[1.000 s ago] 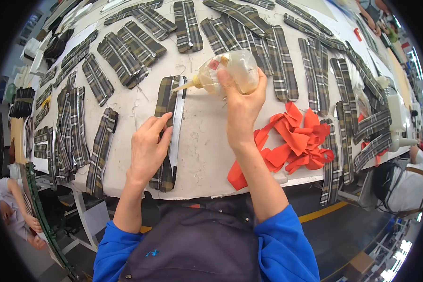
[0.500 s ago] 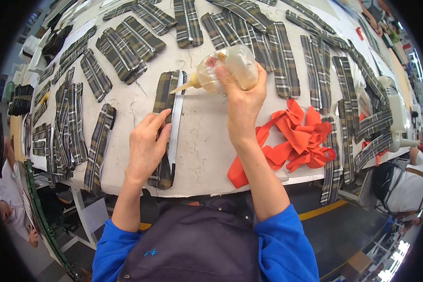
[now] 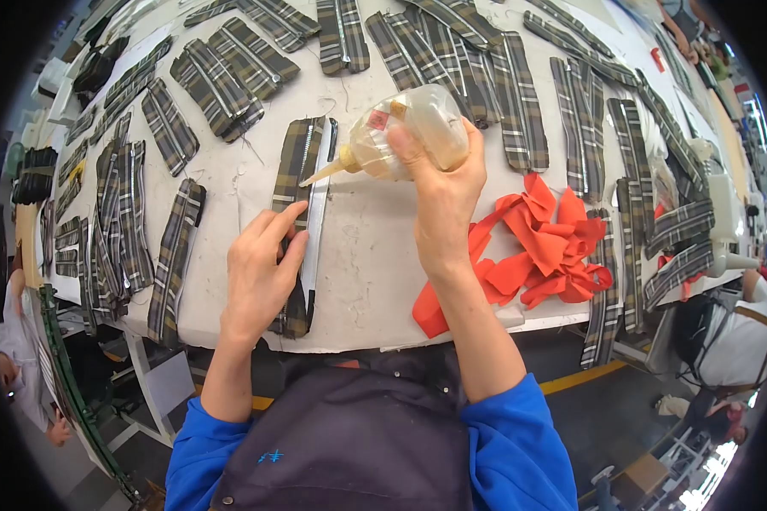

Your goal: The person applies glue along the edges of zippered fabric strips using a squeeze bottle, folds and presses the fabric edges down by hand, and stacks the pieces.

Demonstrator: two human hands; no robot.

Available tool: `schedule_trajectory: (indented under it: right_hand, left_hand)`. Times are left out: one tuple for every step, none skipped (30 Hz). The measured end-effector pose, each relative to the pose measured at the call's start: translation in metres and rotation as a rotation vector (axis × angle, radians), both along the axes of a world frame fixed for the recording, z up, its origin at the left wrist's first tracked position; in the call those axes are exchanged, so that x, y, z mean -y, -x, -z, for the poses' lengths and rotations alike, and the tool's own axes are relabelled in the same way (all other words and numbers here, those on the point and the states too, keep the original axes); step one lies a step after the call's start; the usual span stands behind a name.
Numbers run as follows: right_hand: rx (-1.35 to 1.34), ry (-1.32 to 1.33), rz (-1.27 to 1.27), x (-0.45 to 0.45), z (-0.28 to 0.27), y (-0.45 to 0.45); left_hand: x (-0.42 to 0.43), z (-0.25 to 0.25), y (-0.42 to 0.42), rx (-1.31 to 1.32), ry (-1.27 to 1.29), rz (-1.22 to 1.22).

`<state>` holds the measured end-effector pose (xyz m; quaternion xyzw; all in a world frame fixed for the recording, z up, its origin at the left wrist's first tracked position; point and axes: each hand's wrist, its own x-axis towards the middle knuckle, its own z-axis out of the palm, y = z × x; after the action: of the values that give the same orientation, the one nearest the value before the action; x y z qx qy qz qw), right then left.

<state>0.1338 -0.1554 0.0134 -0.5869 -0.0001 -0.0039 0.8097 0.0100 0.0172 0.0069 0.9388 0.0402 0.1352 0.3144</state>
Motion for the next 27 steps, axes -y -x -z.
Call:
schedule_trajectory:
  right_hand:
    - [-0.005,0.001,-0.005,0.000,0.000,0.001]
    - [-0.006,0.000,-0.007,0.000,0.000,0.002]
    - [-0.006,0.004,-0.012,0.001,0.001,0.003]
    - [-0.005,0.008,-0.017,0.002,0.001,0.003]
    - [-0.006,0.010,-0.017,0.003,0.001,0.005]
    - [-0.009,0.012,-0.017,0.003,0.000,0.006]
    - [-0.013,0.014,-0.019,0.003,0.000,0.007]
    - [-0.015,0.014,-0.020,0.003,0.001,0.008]
    - [-0.016,0.008,-0.029,0.004,0.002,0.009]
    - [-0.017,0.002,-0.037,0.005,0.002,0.010]
    - [-0.019,0.002,-0.039,0.005,0.001,0.012]
    - [-0.018,0.002,-0.045,0.005,-0.001,0.014]
    - [-0.018,0.003,-0.051,0.004,-0.002,0.015]
    - [-0.021,0.003,-0.053,0.005,-0.001,0.016]
    - [-0.019,0.005,-0.058,0.005,0.001,0.017]
    - [-0.016,0.006,-0.062,0.006,0.002,0.018]
    - [-0.017,0.006,-0.065,0.006,0.001,0.019]
    - [-0.016,0.017,-0.069,0.006,0.000,0.021]
    - [-0.015,0.028,-0.073,0.006,-0.001,0.023]
    - [-0.018,0.030,-0.075,0.007,-0.002,0.024]
    - [-0.026,0.040,-0.080,0.008,-0.002,0.026]
    - [-0.033,0.049,-0.085,0.009,-0.002,0.027]
    - [-0.033,0.049,-0.087,0.009,-0.002,0.029]
    - [-0.031,0.044,-0.088,0.008,-0.001,0.030]
    - [-0.029,0.039,-0.088,0.009,-0.001,0.032]
    - [-0.031,0.042,-0.088,0.010,0.000,0.033]
    - [-0.035,0.053,-0.086,0.011,0.000,0.034]
  left_hand:
    - [0.000,-0.001,0.002,0.000,0.000,-0.001]
    - [0.001,-0.004,0.004,-0.021,0.011,-0.004]
    - [0.002,-0.005,0.007,-0.043,0.023,-0.006]
    - [0.004,-0.005,0.009,-0.045,0.025,-0.006]
    - [0.005,-0.005,0.012,-0.050,0.031,-0.005]
    - [0.005,-0.005,0.014,-0.054,0.037,-0.005]
    - [0.005,-0.006,0.017,-0.055,0.036,-0.007]
    - [0.005,-0.006,0.020,-0.055,0.047,-0.005]
    - [0.005,-0.006,0.022,-0.056,0.060,-0.003]
    - [0.006,-0.006,0.024,-0.059,0.061,-0.003]
    - [0.005,-0.006,0.026,-0.059,0.069,-0.010]
    - [0.005,-0.006,0.028,-0.060,0.076,-0.018]
    - [0.004,-0.005,0.030,-0.062,0.076,-0.021]
    - [0.005,-0.004,0.031,-0.049,0.093,-0.036]
    - [0.005,-0.002,0.033,-0.036,0.111,-0.050]
    - [0.005,-0.002,0.034,-0.037,0.112,-0.052]
    - [0.005,-0.002,0.036,-0.056,0.121,-0.060]
    - [0.004,-0.002,0.037,-0.074,0.129,-0.067]
    - [0.005,-0.004,0.037,-0.076,0.129,-0.070]
    - [0.006,-0.007,0.037,-0.083,0.130,-0.076]
    - [0.007,-0.008,0.038,-0.090,0.132,-0.082]
    - [0.007,-0.006,0.038,-0.091,0.133,-0.083]
    - [0.007,-0.004,0.039,-0.074,0.143,-0.082]
    - [0.006,-0.003,0.040,-0.056,0.152,-0.083]
    - [0.006,-0.003,0.040,-0.057,0.153,-0.084]
    - [0.006,-0.002,0.040,-0.043,0.151,-0.084]
    - [0.006,-0.002,0.041,-0.029,0.148,-0.085]
